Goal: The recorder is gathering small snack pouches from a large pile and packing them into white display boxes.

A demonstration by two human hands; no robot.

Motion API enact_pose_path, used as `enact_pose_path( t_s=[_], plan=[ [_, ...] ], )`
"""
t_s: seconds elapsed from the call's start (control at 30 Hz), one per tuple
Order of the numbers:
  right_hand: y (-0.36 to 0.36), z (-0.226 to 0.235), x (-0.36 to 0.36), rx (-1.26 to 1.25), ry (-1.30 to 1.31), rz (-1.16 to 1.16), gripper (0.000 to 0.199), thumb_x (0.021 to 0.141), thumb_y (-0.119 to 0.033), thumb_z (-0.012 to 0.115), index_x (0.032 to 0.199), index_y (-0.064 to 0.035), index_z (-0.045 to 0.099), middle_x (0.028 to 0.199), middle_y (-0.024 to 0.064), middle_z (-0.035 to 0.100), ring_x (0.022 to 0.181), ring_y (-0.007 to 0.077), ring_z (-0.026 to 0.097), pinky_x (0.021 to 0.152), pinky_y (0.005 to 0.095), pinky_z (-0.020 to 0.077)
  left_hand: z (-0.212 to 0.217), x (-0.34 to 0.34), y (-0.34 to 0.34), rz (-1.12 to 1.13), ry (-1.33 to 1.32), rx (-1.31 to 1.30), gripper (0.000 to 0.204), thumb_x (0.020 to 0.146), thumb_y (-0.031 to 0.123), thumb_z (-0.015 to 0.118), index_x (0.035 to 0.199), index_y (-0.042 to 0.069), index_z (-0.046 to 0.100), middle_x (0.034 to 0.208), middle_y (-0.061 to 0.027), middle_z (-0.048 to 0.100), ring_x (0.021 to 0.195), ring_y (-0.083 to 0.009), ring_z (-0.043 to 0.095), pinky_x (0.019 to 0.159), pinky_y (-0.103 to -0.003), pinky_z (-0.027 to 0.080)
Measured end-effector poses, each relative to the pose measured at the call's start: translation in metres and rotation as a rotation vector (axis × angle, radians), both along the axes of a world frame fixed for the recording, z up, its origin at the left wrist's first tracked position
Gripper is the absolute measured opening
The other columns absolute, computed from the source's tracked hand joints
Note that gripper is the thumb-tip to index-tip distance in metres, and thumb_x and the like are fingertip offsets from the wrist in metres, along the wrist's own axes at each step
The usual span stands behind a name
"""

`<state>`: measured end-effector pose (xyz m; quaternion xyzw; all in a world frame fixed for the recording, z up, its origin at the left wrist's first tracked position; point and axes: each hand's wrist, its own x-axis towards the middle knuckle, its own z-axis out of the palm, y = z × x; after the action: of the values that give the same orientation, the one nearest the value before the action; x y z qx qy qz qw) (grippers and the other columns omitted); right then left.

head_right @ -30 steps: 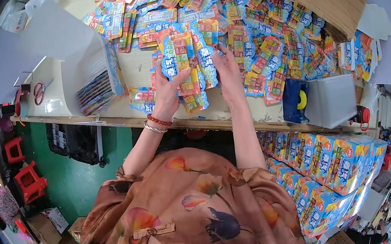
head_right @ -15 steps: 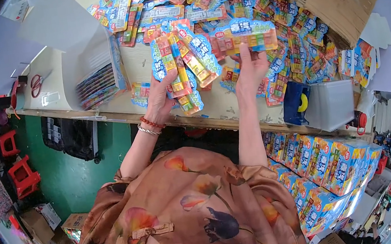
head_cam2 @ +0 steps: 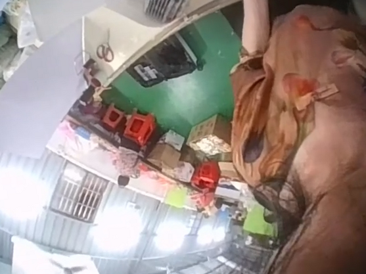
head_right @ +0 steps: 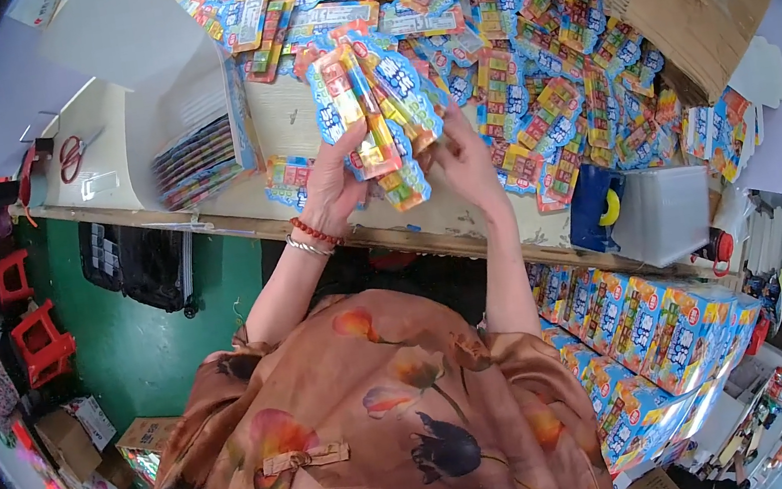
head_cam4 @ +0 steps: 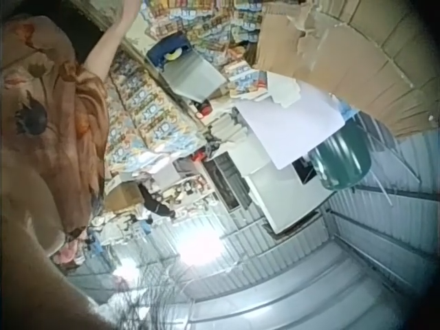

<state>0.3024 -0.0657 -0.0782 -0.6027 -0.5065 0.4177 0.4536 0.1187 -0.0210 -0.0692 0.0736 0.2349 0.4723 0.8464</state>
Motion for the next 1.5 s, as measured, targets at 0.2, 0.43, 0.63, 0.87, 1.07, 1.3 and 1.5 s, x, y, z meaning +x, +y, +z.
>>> enact_pose_path(
  t_s=[0.2, 0.43, 0.63, 0.87, 1.07, 1.3, 1.5],
  plan=[
    [-0.030, 0.013, -0.033, -0.054, 0.470, -0.284, 0.028, 0.094, -0.016, 0.057, 0.117, -0.0017, 0.050, 0.101, 0.0066, 0.061, 0.086, 0.0120, 0.061, 0.076, 0.0258, 0.0522, -0.003, 0.009, 0.007, 0.061, 0.074, 0.048, 0.044, 0.084, 0.007, 0.068, 0.124, 0.004, 0.050, 0.115, -0.0076, 0.061, 0.101, -0.0223, 0.062, 0.086, -0.039, 0.055],
    [-0.030, 0.010, -0.037, -0.015, 0.014, -0.262, 0.020, 0.086, -0.010, 0.067, 0.102, -0.0009, 0.059, 0.085, 0.0036, 0.062, 0.069, 0.0076, 0.054, 0.061, 0.0229, 0.0443, -0.007, 0.007, 0.012, 0.108, 0.049, 0.002, 0.043, 0.082, 0.007, 0.070, 0.121, 0.007, 0.050, 0.110, -0.0066, 0.062, 0.096, -0.0199, 0.064, 0.079, -0.038, 0.059],
    [-0.029, 0.018, -0.027, 0.271, 0.088, -0.527, 0.027, 0.094, -0.013, 0.058, 0.116, 0.0008, 0.050, 0.101, 0.0062, 0.061, 0.085, 0.0103, 0.057, 0.074, 0.0242, 0.0458, -0.003, -0.006, 0.018, 0.144, 0.021, 0.112, 0.050, 0.083, 0.008, 0.069, 0.128, 0.009, 0.046, 0.120, -0.0056, 0.057, 0.108, -0.0215, 0.060, 0.086, -0.040, 0.056],
    [0.003, 0.040, -0.009, 0.359, 0.208, -0.695, 0.028, 0.097, -0.013, 0.054, 0.120, 0.0018, 0.047, 0.102, 0.0109, 0.062, 0.092, 0.0152, 0.061, 0.078, 0.0292, 0.0502, -0.005, -0.007, 0.005, 0.035, -0.121, 0.065, 0.052, 0.087, 0.014, 0.066, 0.134, 0.013, 0.042, 0.132, -0.0044, 0.052, 0.123, -0.0238, 0.049, 0.104, -0.047, 0.041],
    [0.009, 0.032, -0.025, 0.151, 0.262, -0.430, 0.022, 0.097, -0.016, 0.053, 0.114, -0.0018, 0.057, 0.093, 0.0022, 0.064, 0.075, 0.0066, 0.058, 0.070, 0.0227, 0.0487, 0.008, -0.001, -0.004, -0.057, -0.084, 0.144, 0.050, 0.089, 0.011, 0.064, 0.135, 0.010, 0.042, 0.131, -0.0024, 0.053, 0.122, -0.0204, 0.049, 0.104, -0.043, 0.040],
    [0.008, 0.037, -0.023, -0.096, 0.247, -0.252, 0.036, 0.098, -0.028, 0.052, 0.122, -0.0018, 0.057, 0.110, 0.0032, 0.062, 0.096, 0.0115, 0.057, 0.086, 0.0254, 0.0431, -0.010, 0.006, 0.001, -0.023, 0.017, 0.185, 0.053, 0.085, 0.012, 0.069, 0.132, 0.007, 0.044, 0.127, -0.0025, 0.054, 0.121, -0.0168, 0.047, 0.106, -0.037, 0.034],
    [0.000, 0.047, -0.035, 0.388, 0.010, -0.373, 0.043, 0.096, -0.037, 0.052, 0.124, -0.0039, 0.053, 0.112, 0.0107, 0.056, 0.108, 0.0177, 0.051, 0.095, 0.0308, 0.0377, -0.002, 0.013, 0.000, 0.059, 0.126, 0.226, 0.051, 0.082, 0.009, 0.072, 0.126, 0.005, 0.048, 0.121, -0.0034, 0.058, 0.112, -0.0160, 0.054, 0.100, -0.033, 0.041]
  ],
)
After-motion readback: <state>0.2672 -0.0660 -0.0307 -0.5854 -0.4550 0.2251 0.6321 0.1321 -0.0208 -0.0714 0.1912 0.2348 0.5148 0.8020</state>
